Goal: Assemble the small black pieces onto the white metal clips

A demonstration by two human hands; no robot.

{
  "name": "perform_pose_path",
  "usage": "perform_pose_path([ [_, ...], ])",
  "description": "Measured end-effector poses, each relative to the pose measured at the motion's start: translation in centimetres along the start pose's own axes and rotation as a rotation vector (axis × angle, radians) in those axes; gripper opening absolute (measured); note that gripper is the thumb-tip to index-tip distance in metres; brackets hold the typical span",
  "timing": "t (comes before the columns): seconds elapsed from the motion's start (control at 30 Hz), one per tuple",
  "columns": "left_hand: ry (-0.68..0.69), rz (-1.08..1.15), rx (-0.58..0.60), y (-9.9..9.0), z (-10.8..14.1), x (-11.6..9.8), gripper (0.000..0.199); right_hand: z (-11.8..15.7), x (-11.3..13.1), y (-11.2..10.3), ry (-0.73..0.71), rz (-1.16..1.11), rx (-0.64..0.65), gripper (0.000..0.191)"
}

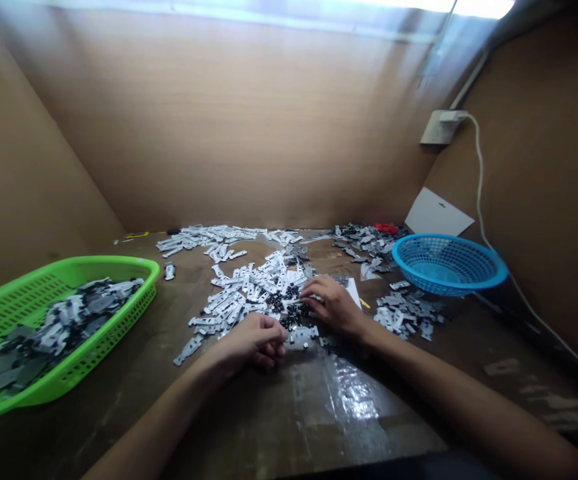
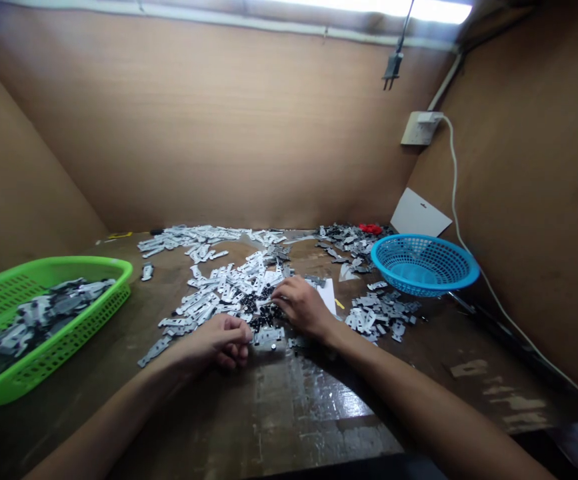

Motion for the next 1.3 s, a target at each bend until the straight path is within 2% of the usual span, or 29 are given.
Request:
perform_pose_path([
  [0.07, 0.010, 0.013, -0.038, -0.3, -0.1, -0.1, 0.021, -0.1, -0.7, -1.4, 0.120, -0.109, -0.084, 0.015],
  [0.13, 0.015, 0.024, -0.056, -0.5, -0.2, -0.1, 0.022, 0.1, -1.5, -2.5, 0.270, -0.258, -0.115, 0.019],
  [0.23, 0.021, 0.041, -0.070, -0.6, -0.4, 0.1, 0.022, 0.8, -2.2, -2.6, 0.472, -0.544, -0.045, 0.029],
  [0.3, 0.026, 0.052, -0.090, -0.6, -0.5, 0.2, 0.023, 1.2, -2.1, -2.1, 0.543, -0.707, 0.027, 0.030],
  [0.4, 0.028, 0.058, -0.111, -0.6, -0.6, 0.3, 0.023, 1.5, -1.4, -1.2, 0.574, -0.795, 0.084, 0.028],
  [0.73, 0.019, 0.046, -0.119, -0.4, -0.3, 0.0, 0.024, 1.9, -0.6, 0.6, 0.558, -0.690, 0.131, 0.021],
  [1.0, 0.020, 0.062, -0.120, -0.5, -0.4, 0.1, 0.026, 1.9, -0.4, 1.2, 0.567, -0.736, 0.129, 0.021],
  [1.17, 0.033, 0.101, -0.113, -0.6, -0.4, 0.2, 0.027, 2.3, -0.4, 1.4, 0.655, -0.866, 0.116, 0.025],
  [1.3, 0.059, 0.116, -0.106, -0.6, -0.3, 0.0, 0.029, 2.5, -0.6, 1.1, 0.690, -0.847, 0.112, 0.027],
])
Point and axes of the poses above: each hand's wrist, its own z-axis away from the middle knuckle, its own y-axis out of the palm, x = y × z, the point moved 5 cm from there along -z, towards the middle knuckle, and after that the axes turned 5 degrees about z, right-handed, at the moved point
